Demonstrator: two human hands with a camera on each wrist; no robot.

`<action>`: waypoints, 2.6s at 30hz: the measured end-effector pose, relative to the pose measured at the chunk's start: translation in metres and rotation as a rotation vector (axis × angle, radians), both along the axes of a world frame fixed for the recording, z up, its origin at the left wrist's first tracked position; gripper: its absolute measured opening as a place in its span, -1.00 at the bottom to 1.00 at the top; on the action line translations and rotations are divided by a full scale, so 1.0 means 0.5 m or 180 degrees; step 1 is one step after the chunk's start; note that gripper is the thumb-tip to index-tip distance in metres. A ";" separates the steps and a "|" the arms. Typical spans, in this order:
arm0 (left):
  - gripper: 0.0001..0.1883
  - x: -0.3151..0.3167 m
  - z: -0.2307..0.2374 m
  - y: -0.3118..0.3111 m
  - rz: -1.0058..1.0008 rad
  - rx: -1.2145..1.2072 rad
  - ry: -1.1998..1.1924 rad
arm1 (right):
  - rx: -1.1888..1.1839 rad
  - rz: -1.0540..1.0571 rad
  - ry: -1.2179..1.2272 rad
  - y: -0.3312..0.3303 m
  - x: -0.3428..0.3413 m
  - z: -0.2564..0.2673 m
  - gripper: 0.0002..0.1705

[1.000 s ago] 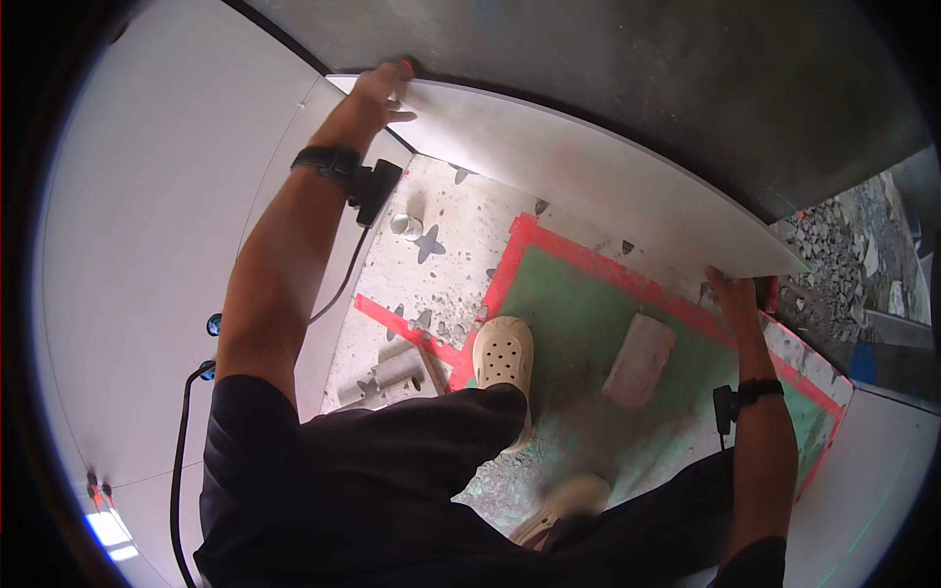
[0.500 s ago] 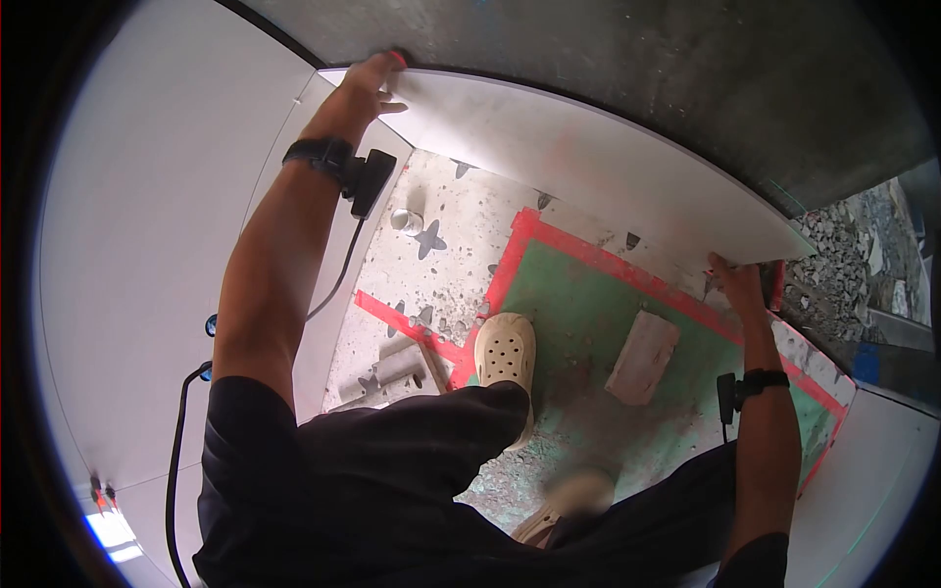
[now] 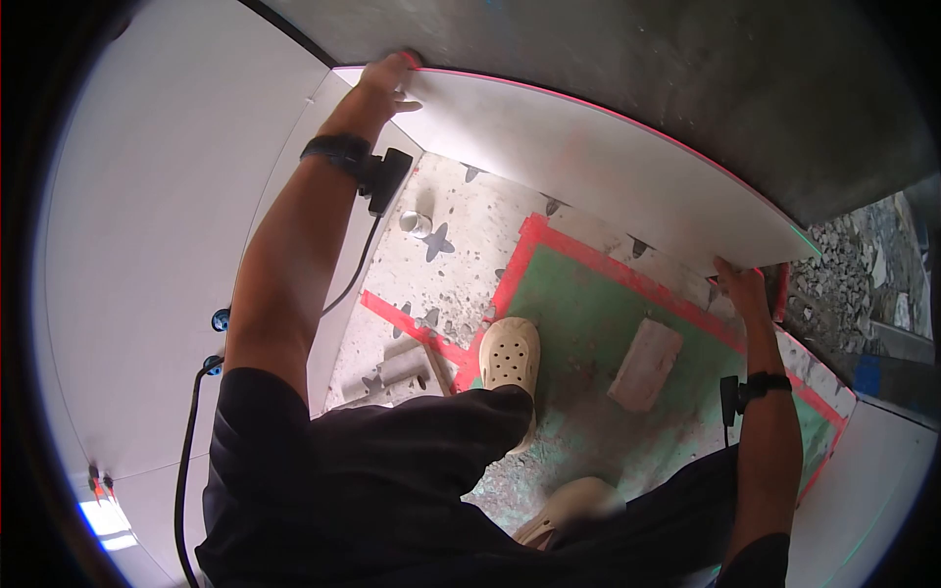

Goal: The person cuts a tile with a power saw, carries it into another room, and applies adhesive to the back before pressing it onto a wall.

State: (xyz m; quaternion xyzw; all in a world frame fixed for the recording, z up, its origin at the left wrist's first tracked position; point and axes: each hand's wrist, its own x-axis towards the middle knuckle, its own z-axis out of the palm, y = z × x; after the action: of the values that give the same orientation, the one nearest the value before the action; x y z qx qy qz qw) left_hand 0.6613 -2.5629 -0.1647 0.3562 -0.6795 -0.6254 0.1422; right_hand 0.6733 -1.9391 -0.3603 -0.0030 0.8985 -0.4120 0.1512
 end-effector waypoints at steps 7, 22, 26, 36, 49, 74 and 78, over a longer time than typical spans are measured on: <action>-0.39 0.009 -0.013 -0.014 -0.0396 0.0141 -0.0023 | -0.0191 -0.0046 -0.0240 -0.004 -0.010 0.004 -0.53; -0.17 0.039 -0.021 0.035 0.0149 0.0573 0.0404 | 0.0015 0.0146 0.0109 0.025 -0.015 -0.044 -0.49; -0.16 0.058 -0.033 -0.040 0.0233 -0.1575 0.0395 | -0.0426 0.0045 -0.0027 0.022 -0.012 -0.033 -0.48; -0.45 0.085 0.013 -0.056 -0.0605 -0.4919 -0.0545 | -0.0178 0.0182 -0.0177 0.019 -0.016 -0.010 -0.43; -0.48 0.094 0.009 -0.081 -0.0914 -0.5186 -0.0469 | -0.0348 0.0175 -0.0429 0.002 -0.012 0.027 -0.38; -0.48 0.093 -0.012 -0.110 -0.1042 -0.5037 -0.0144 | 0.0806 0.1038 0.0605 0.005 -0.009 0.014 -0.51; -0.53 0.092 -0.020 -0.129 -0.1032 -0.5356 -0.0054 | 0.0916 0.0749 -0.0075 -0.006 -0.022 0.029 -0.44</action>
State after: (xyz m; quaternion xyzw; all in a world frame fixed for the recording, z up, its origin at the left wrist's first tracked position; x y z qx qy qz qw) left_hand 0.7074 -2.6275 -0.1746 0.0352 -0.9611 0.0771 0.2630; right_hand 0.6624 -1.9420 -0.3457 -0.0817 0.9398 -0.2586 0.2079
